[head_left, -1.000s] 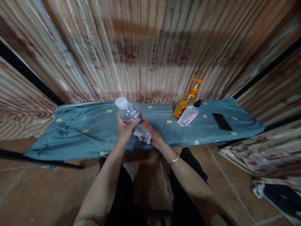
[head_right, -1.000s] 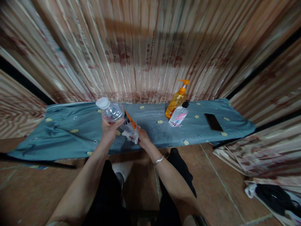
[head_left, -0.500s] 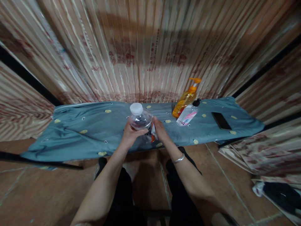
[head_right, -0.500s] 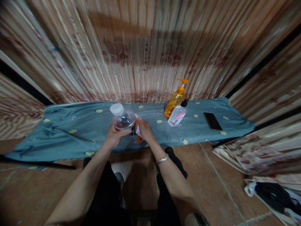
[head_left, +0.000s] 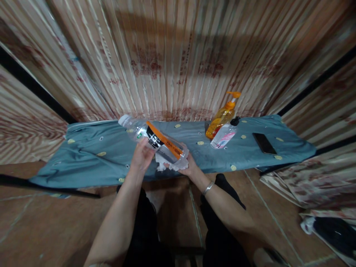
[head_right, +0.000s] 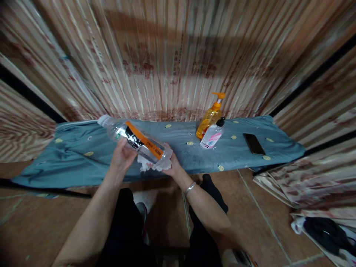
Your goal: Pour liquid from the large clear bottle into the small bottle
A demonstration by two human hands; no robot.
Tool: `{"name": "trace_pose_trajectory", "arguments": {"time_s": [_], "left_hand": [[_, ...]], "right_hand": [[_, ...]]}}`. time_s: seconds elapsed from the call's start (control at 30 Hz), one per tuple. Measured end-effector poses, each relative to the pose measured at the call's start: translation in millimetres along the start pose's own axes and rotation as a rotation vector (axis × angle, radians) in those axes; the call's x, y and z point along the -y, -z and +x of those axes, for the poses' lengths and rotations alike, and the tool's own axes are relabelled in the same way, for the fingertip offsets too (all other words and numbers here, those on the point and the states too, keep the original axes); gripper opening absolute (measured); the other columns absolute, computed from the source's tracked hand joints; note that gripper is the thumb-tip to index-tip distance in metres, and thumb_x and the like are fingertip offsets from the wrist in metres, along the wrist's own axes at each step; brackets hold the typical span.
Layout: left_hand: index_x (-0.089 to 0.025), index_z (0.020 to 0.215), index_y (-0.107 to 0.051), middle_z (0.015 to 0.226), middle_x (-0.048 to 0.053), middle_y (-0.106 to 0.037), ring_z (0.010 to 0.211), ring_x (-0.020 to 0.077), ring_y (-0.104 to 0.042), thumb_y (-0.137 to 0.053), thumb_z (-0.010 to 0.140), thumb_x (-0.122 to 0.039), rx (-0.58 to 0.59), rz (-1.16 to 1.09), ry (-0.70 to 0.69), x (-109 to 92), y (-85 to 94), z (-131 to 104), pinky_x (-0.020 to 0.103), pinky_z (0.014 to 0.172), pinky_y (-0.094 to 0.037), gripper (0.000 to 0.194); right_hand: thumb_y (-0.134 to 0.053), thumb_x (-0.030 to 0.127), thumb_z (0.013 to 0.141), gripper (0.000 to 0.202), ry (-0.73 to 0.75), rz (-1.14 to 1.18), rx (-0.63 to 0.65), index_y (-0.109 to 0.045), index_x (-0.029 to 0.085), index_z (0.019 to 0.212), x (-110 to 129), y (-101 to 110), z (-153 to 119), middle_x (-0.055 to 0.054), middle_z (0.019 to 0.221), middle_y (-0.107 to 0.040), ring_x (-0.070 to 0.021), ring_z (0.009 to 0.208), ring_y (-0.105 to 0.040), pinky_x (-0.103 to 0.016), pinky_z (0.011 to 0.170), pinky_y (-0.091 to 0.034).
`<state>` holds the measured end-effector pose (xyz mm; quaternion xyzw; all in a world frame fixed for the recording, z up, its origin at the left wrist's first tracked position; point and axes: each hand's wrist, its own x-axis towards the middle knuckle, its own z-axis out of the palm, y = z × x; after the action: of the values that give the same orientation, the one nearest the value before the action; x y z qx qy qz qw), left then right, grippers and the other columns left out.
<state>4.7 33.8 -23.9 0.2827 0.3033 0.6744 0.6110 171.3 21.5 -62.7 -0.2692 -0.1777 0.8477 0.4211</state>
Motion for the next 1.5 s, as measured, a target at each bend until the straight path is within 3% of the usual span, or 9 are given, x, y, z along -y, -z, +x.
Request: {"name": "trace_pose_trajectory", "arguments": {"time_s": [0.3,0.5,0.73,0.87,1.07,1.17,1.23,1.37,1.5], "left_hand": [[-0.020,0.080,-0.058,0.074,-0.004,-0.062,0.068,0.0103,-0.059,-0.080,0.052,-0.021,-0.037,0.139,-0.185,2.3,2.0,3.0,0.027,0.075,-0.048,0.036],[-0.021,0.109,-0.053,0.108,0.004,-0.062,0.095,0.0172,-0.060,-0.085,0.040,-0.015,-0.084,0.381,-0.415,1.6,15.4,10.1,0.030,0.088,-0.045,0.076],[-0.021,0.122,-0.045,0.120,0.008,-0.055,0.112,0.0225,-0.053,-0.085,0.043,-0.020,-0.140,0.554,-0.488,-0.5,38.6,19.2,0.035,0.098,-0.038,0.089],[-0.022,0.125,-0.042,0.122,0.008,-0.054,0.114,0.0232,-0.051,-0.085,0.045,-0.023,-0.168,0.695,-0.512,-1.1,46.1,23.2,0.035,0.100,-0.036,0.091],[-0.019,0.126,-0.042,0.118,0.010,-0.057,0.109,0.0238,-0.055,-0.084,0.048,-0.028,-0.223,0.826,-0.501,-4.3,45.5,27.3,0.034,0.095,-0.040,0.089],[-0.019,0.125,-0.041,0.118,0.010,-0.057,0.107,0.0231,-0.056,-0.083,0.049,-0.026,-0.242,0.845,-0.506,-4.7,45.4,29.0,0.035,0.094,-0.041,0.087],[-0.019,0.126,-0.040,0.120,0.011,-0.057,0.108,0.0226,-0.056,-0.082,0.050,-0.025,-0.238,0.829,-0.518,-4.4,46.0,30.3,0.035,0.094,-0.041,0.087],[-0.020,0.126,-0.039,0.123,0.012,-0.054,0.110,0.0231,-0.055,-0.082,0.050,-0.025,-0.215,0.750,-0.512,-1.7,48.5,34.4,0.036,0.095,-0.041,0.087],[-0.018,0.120,-0.043,0.116,0.011,-0.058,0.104,0.0226,-0.057,-0.082,0.050,-0.028,-0.202,0.676,-0.490,3.7,52.6,40.6,0.037,0.093,-0.042,0.081]], "right_hand": [[-0.029,0.021,0.089,0.029,-0.034,0.149,-0.163,-0.057,0.018,0.100,-24.2,8.5,15.2,-0.005,0.094,-0.069,-0.0171,0.088,-0.064,-0.038,0.079,-0.054],[-0.040,0.022,0.088,0.018,-0.023,-0.030,-0.186,-0.055,0.016,0.094,-19.6,22.7,23.1,-0.008,0.089,-0.069,-0.0185,0.086,-0.065,-0.037,0.075,-0.055],[-0.049,0.028,0.079,0.033,0.623,-1.123,-0.674,-0.054,0.016,0.110,32.0,61.6,20.5,-0.010,0.103,-0.064,-0.0250,0.105,-0.057,-0.044,0.094,-0.042],[-0.040,0.011,0.078,0.044,0.615,-1.738,-0.844,-0.049,0.005,0.121,39.8,73.4,28.5,-0.023,0.121,-0.052,-0.0299,0.119,-0.044,-0.048,0.102,-0.030],[-0.037,0.009,0.083,0.040,0.556,-1.993,-0.411,-0.052,0.010,0.120,-18.7,40.9,49.9,-0.018,0.127,-0.051,-0.0255,0.121,-0.041,-0.042,0.104,-0.031],[-0.036,0.011,0.085,0.038,0.615,-2.013,0.095,-0.054,0.013,0.118,-47.5,17.5,34.5,-0.013,0.127,-0.053,-0.0209,0.121,-0.043,-0.038,0.105,-0.033],[-0.036,0.009,0.084,0.038,0.589,-1.949,0.262,-0.056,0.013,0.115,-53.7,7.2,15.1,-0.013,0.124,-0.056,-0.0201,0.119,-0.047,-0.037,0.103,-0.036],[-0.036,0.016,0.088,0.034,0.483,-1.754,0.162,-0.059,0.018,0.112,-32.1,3.7,-19.4,-0.007,0.108,-0.066,-0.0175,0.100,-0.060,-0.033,0.091,-0.045],[-0.035,0.022,0.090,0.035,0.658,-1.666,-0.191,-0.055,0.018,0.118,-1.6,17.2,-24.6,-0.008,0.113,-0.064,-0.0186,0.102,-0.060,-0.036,0.092,-0.045]]}}
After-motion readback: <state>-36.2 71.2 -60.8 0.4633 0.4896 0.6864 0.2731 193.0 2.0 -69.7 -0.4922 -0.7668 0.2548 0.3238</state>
